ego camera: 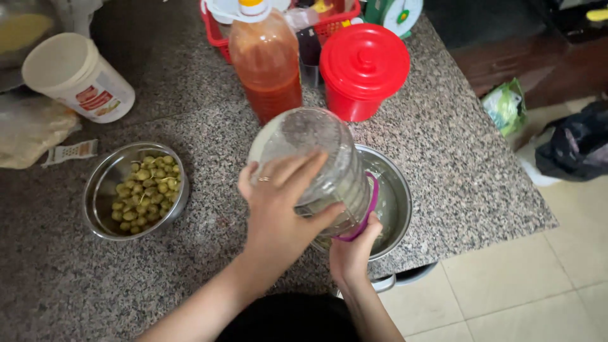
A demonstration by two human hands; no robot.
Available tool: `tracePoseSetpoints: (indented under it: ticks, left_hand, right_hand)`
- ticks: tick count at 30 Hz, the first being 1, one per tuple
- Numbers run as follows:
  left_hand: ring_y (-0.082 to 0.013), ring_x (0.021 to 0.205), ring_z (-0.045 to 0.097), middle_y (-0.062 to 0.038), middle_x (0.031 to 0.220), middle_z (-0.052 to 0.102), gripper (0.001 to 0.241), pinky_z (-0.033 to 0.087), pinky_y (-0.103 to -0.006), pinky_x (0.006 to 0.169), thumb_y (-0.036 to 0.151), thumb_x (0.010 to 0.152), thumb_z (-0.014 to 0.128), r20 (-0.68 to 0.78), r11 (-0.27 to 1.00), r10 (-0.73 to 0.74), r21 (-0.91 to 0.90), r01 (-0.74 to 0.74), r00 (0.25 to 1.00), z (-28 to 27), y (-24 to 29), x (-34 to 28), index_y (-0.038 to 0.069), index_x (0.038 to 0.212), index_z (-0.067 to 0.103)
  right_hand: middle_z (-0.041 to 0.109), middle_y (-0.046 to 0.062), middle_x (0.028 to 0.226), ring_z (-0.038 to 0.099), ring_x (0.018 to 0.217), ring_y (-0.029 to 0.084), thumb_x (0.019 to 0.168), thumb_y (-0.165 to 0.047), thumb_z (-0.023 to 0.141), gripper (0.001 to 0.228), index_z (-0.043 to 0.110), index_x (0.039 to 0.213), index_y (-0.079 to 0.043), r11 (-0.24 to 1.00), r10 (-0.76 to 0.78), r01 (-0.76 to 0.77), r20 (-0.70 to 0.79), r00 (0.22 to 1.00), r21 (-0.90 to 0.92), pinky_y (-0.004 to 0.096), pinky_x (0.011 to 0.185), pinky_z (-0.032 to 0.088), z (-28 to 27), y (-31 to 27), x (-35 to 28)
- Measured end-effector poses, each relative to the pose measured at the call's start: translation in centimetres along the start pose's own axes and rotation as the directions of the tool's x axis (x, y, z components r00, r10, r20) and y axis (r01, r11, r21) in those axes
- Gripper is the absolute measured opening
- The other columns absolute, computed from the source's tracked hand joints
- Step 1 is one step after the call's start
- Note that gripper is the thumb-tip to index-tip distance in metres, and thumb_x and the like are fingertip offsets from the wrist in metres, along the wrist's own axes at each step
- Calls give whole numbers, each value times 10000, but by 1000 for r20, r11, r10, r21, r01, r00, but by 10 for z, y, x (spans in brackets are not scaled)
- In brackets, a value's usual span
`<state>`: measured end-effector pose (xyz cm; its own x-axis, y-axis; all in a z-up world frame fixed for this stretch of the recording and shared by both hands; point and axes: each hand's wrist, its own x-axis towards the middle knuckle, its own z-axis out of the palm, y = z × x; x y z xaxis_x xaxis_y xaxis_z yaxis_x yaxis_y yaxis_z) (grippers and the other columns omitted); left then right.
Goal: Transferring olives from a bowl into a jar and pouring pickling liquid from a pot into the jar.
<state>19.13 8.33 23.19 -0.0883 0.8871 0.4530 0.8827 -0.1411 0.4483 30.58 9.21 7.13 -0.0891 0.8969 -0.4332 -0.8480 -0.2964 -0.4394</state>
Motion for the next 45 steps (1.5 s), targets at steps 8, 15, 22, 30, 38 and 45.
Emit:
tracePoseSetpoints:
  ticks: [8,15,22,30,38,45]
  left_hand:
    - [-193,1212,620,-48,1389,688,651,294,-527,1143,328,789,829,-63,996,71,-39,-74,995,-1,4,-3,103,1378,665]
    - [-218,1185,607,-77,1400,675,593,366,-463,1103,239,816,790,-116,992,125,-22,-128,985,1,17,-3,60,1366,657]
    - [-243,1169,611,-114,1420,663,588,384,-447,1081,222,822,778,-127,988,140,-43,-146,982,0,14,-2,36,1364,648]
    - [-251,1202,601,-61,1433,658,645,365,-446,1119,261,800,817,-74,994,103,-34,-105,992,-2,3,-3,105,1394,621]
    - [-271,1282,577,-19,1475,648,679,356,-483,1179,380,866,816,-7,994,98,-38,-98,995,8,-26,6,151,1463,588]
    - [-253,1264,621,-41,1415,672,672,389,-526,1155,343,837,834,-13,981,-8,-192,5,1000,-7,-49,2,135,1435,609]
  right_hand:
    - [628,76,1355,553,1151,191,1021,-483,304,584,563,1394,-115,992,74,-80,-58,996,-100,371,901,411,36,-15,-20]
    - [600,87,1413,533,1245,221,997,-518,297,648,529,1456,-124,985,147,-152,-61,987,-86,410,1032,409,46,-12,-24]
    - [611,84,1400,550,1233,217,993,-519,314,637,537,1445,-130,985,136,-138,-27,990,-106,397,1017,426,44,-9,-23]
    - [628,80,1381,576,1214,210,986,-520,340,620,548,1428,-139,987,115,-115,-4,993,-110,379,993,452,42,-3,-24]
    - [598,91,1379,557,1175,203,966,-519,337,641,504,1465,-153,978,80,-81,-15,997,-192,356,925,459,44,-6,-24]
    - [578,81,1485,544,1311,215,965,-476,359,660,485,1518,-138,958,14,-18,-17,1000,-288,415,1042,448,53,-12,-24]
